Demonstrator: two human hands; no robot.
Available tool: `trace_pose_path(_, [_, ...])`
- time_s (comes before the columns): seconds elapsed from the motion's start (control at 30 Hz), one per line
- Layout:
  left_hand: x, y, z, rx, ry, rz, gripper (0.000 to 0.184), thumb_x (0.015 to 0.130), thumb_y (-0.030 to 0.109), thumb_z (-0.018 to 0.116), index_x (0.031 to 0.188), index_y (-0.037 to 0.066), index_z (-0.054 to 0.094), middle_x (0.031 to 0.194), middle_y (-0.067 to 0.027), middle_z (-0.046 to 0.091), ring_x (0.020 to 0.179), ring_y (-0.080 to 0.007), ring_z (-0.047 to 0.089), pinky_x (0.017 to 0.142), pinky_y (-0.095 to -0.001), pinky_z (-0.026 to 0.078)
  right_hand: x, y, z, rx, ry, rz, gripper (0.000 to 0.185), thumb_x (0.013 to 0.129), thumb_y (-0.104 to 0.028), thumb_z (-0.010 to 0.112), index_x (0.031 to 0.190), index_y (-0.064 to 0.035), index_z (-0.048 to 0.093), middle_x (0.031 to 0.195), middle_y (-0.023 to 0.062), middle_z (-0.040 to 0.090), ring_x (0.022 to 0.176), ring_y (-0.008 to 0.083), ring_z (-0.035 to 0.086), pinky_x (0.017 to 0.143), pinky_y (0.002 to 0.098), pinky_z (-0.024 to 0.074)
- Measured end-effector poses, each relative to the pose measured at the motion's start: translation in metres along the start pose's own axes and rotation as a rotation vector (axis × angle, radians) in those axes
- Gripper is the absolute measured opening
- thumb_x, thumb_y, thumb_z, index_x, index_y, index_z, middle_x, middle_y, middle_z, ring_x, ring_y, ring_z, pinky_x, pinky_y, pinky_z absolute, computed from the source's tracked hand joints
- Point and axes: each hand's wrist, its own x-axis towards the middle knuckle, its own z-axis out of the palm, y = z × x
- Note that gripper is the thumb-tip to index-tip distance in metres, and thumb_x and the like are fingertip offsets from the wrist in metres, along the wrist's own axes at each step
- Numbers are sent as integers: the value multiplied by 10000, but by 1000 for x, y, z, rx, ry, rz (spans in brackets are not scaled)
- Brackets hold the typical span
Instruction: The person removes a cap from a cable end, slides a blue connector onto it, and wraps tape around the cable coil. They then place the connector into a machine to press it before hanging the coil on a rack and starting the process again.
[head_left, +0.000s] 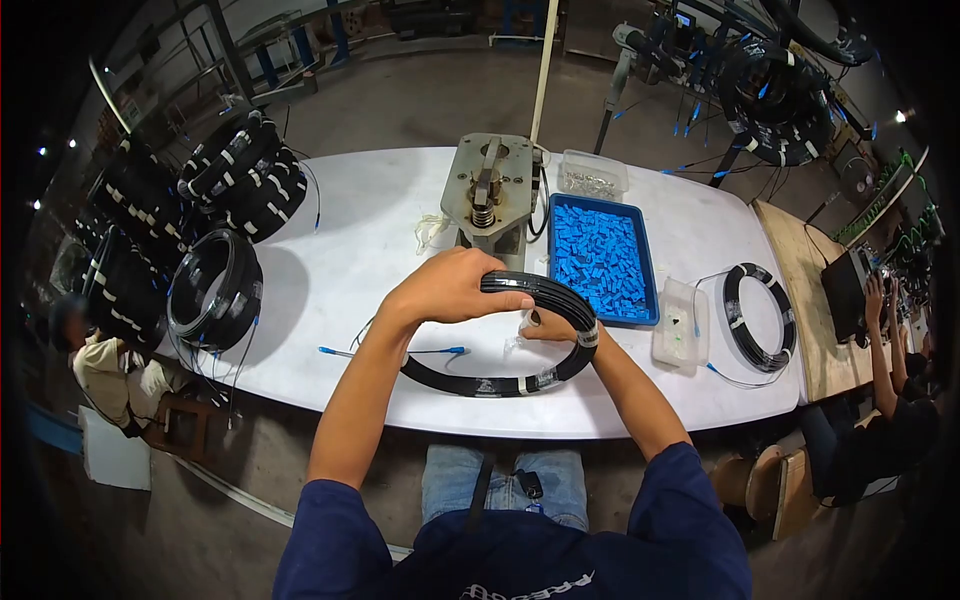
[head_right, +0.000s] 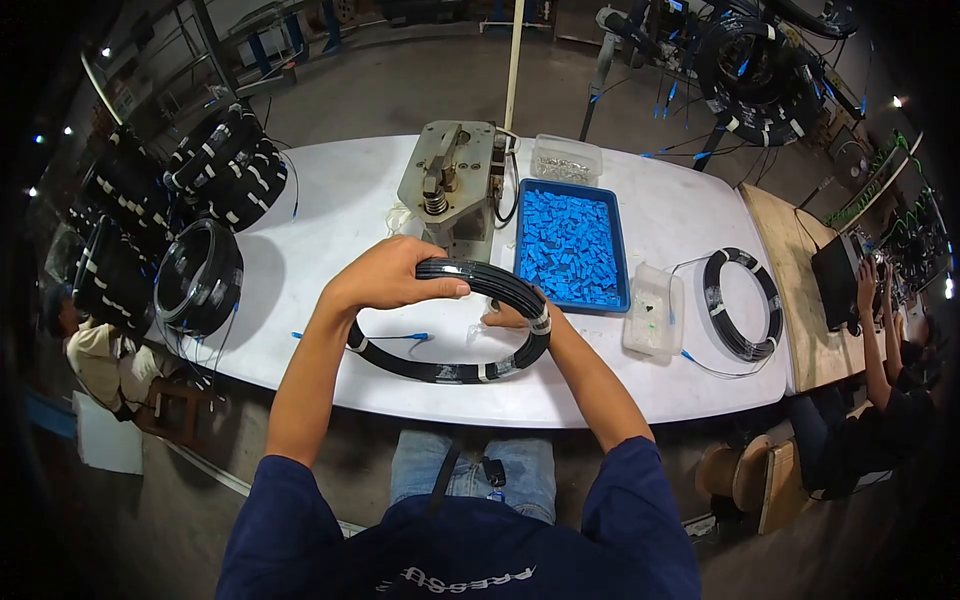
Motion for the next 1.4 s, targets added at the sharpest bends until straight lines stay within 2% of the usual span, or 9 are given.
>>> trace_pose_path(0.47, [5,-10,4,12,67,22,561,803,575,702,720,20,695,571,-110,607,554,-258,604,552,-375,457,-2,-30,-16,-160,3,74,595,914,-525,589,1139,24,621,953,211,664,883,334,659,787,427,527])
trace_pose_path(0.53, [4,-12,4,-23,91,30,553,800,569,707,718,23,694,570,-109,607,552,-256,603,552,-373,457,1,-35,-19,23,282,-88,521,934,-480,592,1243,-61,581,926,149,698,862,273,682,784,397,536])
trace_pose_path(0.57, [4,-12,3,-15,98,7,540,797,560,715,721,26,697,572,-107,610,554,-256,604,555,-371,458,-5,-31,-32,151,-67,371,475,942,-474,577,1211,-83,614,1024,134,708,961,296,681,833,386,524])
trace_pose_path(0.73, [4,-6,-1,21,50,-99,491,773,524,751,753,35,713,587,-109,627,563,-256,613,563,-364,466,-16,8,-50,279,268,112,455,996,-439,482,1197,-45,591,1062,112,693,965,239,671,833,344,504])
trace_pose_path(0.83, [6,-15,7,51,111,-32,448,745,480,778,761,37,712,595,-118,637,575,-270,630,575,-375,480,-31,-33,-91,1175,168,107,345,990,-282,442,1206,-45,568,876,54,652,773,145,640,712,270,537])
trace_pose_path(0.93, [6,-16,9,60,165,29,300,718,315,811,780,42,705,639,-113,652,598,-238,629,593,-352,470,-47,-74,-86,959,193,48,325,958,-284,564,1170,-38,574,790,25,614,720,125,614,660,264,518])
trace_pose_path(1.0, [1,-8,7,114,192,-71,238,677,239,787,797,60,688,672,-121,662,649,-279,648,624,-369,484,-63,-101,-69,396,433,284,351,719,-186,832,952,-38,616,720,51,611,644,136,544,616,303,448])
trace_pose_path(1.3, [-79,9,35,98,470,36,332,687,282,818,893,75,660,763,-117,674,716,-339,645,636,-388,493,-110,-127,-32,414,706,85,227,747,-77,750,814,-18,541,616,113,566,552,169,534,549,314,432])
trace_pose_path(1.4, [-102,-63,68,-131,567,-233,315,770,283,813,793,29,627,613,-74,591,564,-154,552,550,-309,431,-131,-116,-25,419,800,126,228,766,-103,773,807,-32,560,633,83,580,583,131,514,559,300,426])
